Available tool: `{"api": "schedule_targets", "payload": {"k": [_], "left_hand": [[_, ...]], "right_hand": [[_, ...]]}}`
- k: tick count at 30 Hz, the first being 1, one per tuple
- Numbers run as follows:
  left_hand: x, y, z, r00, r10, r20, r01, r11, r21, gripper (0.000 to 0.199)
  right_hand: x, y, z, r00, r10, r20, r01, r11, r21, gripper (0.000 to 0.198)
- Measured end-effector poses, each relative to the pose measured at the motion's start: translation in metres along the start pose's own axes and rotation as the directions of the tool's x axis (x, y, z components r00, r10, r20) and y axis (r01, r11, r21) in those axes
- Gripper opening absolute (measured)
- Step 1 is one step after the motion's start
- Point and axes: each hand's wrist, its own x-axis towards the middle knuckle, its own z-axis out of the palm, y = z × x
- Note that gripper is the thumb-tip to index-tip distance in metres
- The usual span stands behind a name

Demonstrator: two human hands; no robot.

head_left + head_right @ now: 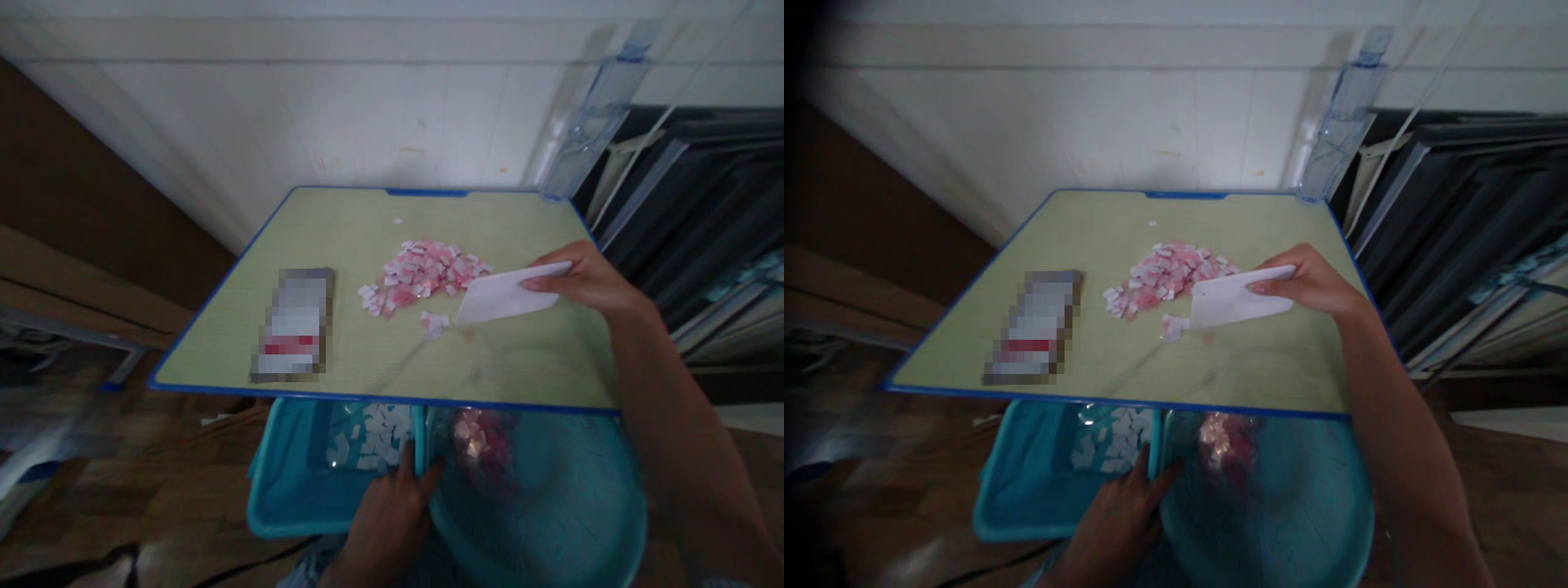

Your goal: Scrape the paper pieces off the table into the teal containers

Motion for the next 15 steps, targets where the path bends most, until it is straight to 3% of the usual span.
{"api": "schedule_targets", "payload": {"k": [5, 15], "left_hand": [[0.001, -0.001, 0.002, 1.0, 0.015, -0.011, -0.016, 1.0, -0.01, 0.056], [0.002, -0.002, 0.002, 1.0, 0.021, -0.003, -0.022, 0.999, -0.04, 0.058]], "right_hand": [[0.008, 0.011, 0.0, 0.999, 0.052, -0.008, -0.052, 0.999, 0.009, 0.03], [0.009, 0.017, -0.002, 0.985, 0.13, 0.114, -0.137, 0.989, 0.054, 0.03]]}}
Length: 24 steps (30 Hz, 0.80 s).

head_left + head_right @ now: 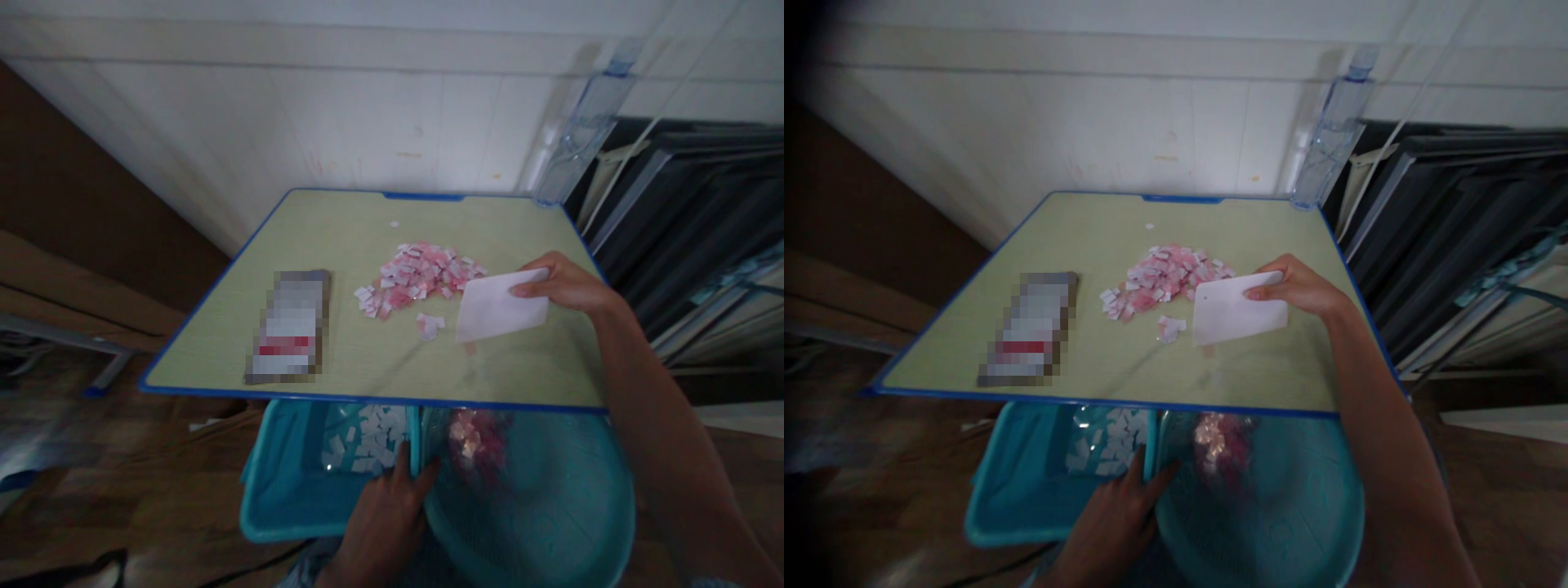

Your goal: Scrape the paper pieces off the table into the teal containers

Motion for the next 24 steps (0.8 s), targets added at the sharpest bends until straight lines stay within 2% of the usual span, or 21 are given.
{"api": "schedule_targets", "payload": {"k": [4, 7, 11, 16, 20, 24], "left_hand": [[0.0, -0.001, 0.002, 0.999, 0.009, -0.037, -0.009, 1.0, 0.008, 0.054], [0.0, -0.002, 0.003, 0.998, 0.009, -0.054, -0.009, 1.0, 0.003, 0.053], [0.0, -0.003, 0.004, 0.997, 0.026, -0.066, -0.026, 1.0, 0.002, 0.052], [0.001, -0.004, 0.006, 0.995, 0.039, -0.09, -0.04, 0.999, -0.009, 0.054], [0.0, -0.002, 0.004, 0.997, 0.025, -0.072, -0.027, 0.999, -0.026, 0.052], [-0.002, 0.0, 0.001, 0.999, -0.004, -0.053, 0.003, 1.0, -0.021, 0.053]], "right_hand": [[0.001, -0.002, 0.004, 0.996, 0.044, 0.074, -0.046, 0.999, 0.017, 0.03], [0.0, -0.006, 0.009, 0.994, 0.035, 0.107, -0.036, 0.999, 0.005, 0.031], [-0.007, -0.01, 0.013, 0.997, 0.02, 0.08, -0.017, 0.999, -0.039, 0.031], [-0.026, -0.01, 0.016, 0.997, 0.061, 0.049, -0.056, 0.994, -0.097, 0.032], [-0.04, -0.008, 0.02, 0.996, 0.063, 0.064, -0.057, 0.994, -0.096, 0.035], [-0.052, -0.008, 0.026, 0.997, 0.072, 0.024, -0.07, 0.993, -0.098, 0.034]]}}
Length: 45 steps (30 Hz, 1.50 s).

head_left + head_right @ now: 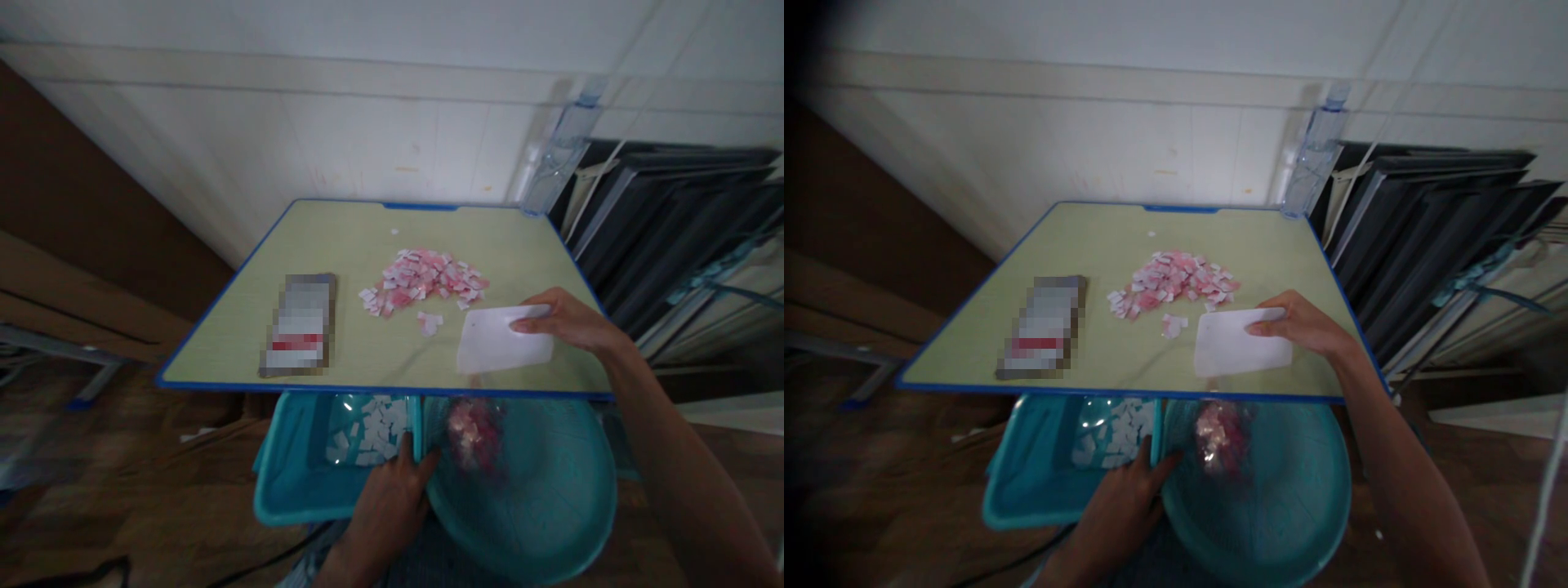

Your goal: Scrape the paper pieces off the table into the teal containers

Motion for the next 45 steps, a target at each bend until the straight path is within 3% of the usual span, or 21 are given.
{"api": "schedule_targets", "payload": {"k": [10, 16, 20, 25, 29, 33, 38, 45], "left_hand": [[0.0, -0.001, 0.003, 0.997, 0.035, -0.075, -0.033, 0.999, 0.033, 0.052], [0.0, -0.001, 0.001, 0.997, 0.025, -0.068, -0.023, 0.999, 0.028, 0.052], [0.0, 0.0, 0.002, 0.997, 0.03, -0.075, -0.029, 0.999, 0.015, 0.05], [0.0, 0.001, 0.002, 0.998, 0.016, -0.061, -0.014, 1.0, 0.025, 0.05], [-0.002, 0.003, 0.0, 0.999, 0.0, -0.045, 0.0, 1.0, 0.017, 0.051], [-0.003, 0.005, -0.005, 1.0, -0.03, 0.004, 0.03, 1.0, -0.004, 0.05], [-0.001, 0.005, -0.006, 0.998, -0.041, 0.044, 0.042, 0.999, -0.022, 0.05], [0.0, 0.002, -0.002, 0.994, -0.038, 0.103, 0.04, 0.999, -0.013, 0.058]], "right_hand": [[-0.023, 0.004, 0.011, 1.0, 0.018, -0.022, -0.018, 1.0, 0.003, 0.028], [-0.046, 0.005, 0.019, 0.994, -0.048, -0.103, 0.041, 0.996, -0.075, 0.028], [-0.053, 0.005, 0.019, 0.988, -0.13, -0.089, 0.125, 0.99, -0.057, 0.026], [-0.017, -0.02, 0.005, 0.972, -0.151, -0.181, 0.143, 0.988, -0.054, 0.03], [0.031, -0.042, -0.007, 0.963, -0.217, -0.158, 0.207, 0.975, -0.078, 0.034], [0.063, -0.036, -0.01, 0.959, -0.224, -0.173, 0.22, 0.975, -0.038, 0.036], [0.066, -0.019, -0.009, 0.965, -0.172, -0.198, 0.169, 0.985, -0.031, 0.036], [0.052, -0.029, -0.014, 0.992, -0.12, -0.049, 0.119, 0.993, -0.02, 0.031]]}}
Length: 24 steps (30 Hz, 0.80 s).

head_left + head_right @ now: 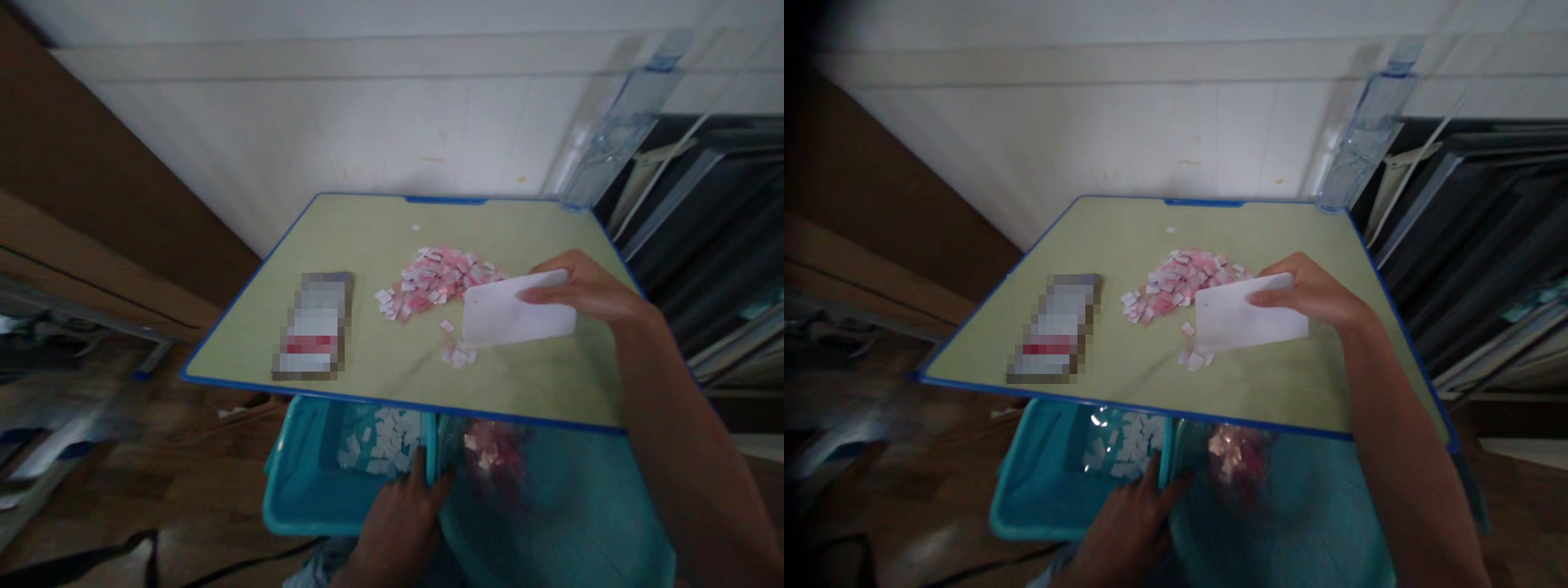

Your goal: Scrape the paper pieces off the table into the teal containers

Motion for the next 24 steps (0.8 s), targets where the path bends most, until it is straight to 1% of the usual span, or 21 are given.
{"api": "schedule_targets", "payload": {"k": [3, 7, 11, 13, 17, 21, 24], "left_hand": [[0.0, 0.0, 0.001, 1.0, -0.009, 0.005, 0.009, 1.0, -0.002, 0.059], [0.0, 0.0, 0.001, 1.0, 0.015, -0.012, -0.015, 1.0, -0.001, 0.059], [0.0, 0.0, -0.001, 0.999, 0.028, -0.027, -0.027, 1.0, 0.015, 0.056], [0.0, 0.0, -0.002, 1.0, 0.024, -0.019, -0.023, 0.999, 0.024, 0.058], [0.0, 0.0, -0.003, 0.999, 0.034, -0.004, -0.034, 0.999, 0.015, 0.06], [0.001, 0.001, -0.003, 1.0, 0.025, -0.005, -0.025, 1.0, 0.016, 0.056], [0.001, 0.0, -0.003, 1.0, 0.028, -0.009, -0.028, 1.0, 0.006, 0.058]], "right_hand": [[-0.002, -0.004, 0.0, 0.999, 0.003, -0.036, -0.004, 1.0, -0.002, 0.03], [-0.004, -0.004, 0.0, 1.0, 0.004, -0.015, -0.004, 1.0, -0.026, 0.029], [-0.006, 0.0, -0.003, 0.997, 0.011, -0.075, -0.014, 0.999, -0.041, 0.031], [-0.007, 0.002, -0.006, 0.999, 0.02, -0.047, -0.022, 0.999, -0.025, 0.03], [-0.009, 0.004, -0.007, 0.998, 0.03, 0.063, -0.032, 0.999, 0.031, 0.025], [-0.005, 0.0, 0.006, 0.983, 0.031, 0.18, -0.041, 0.998, 0.053, 0.025], [0.002, -0.004, 0.019, 0.981, -0.001, 0.192, -0.015, 0.997, 0.078, 0.028]]}}
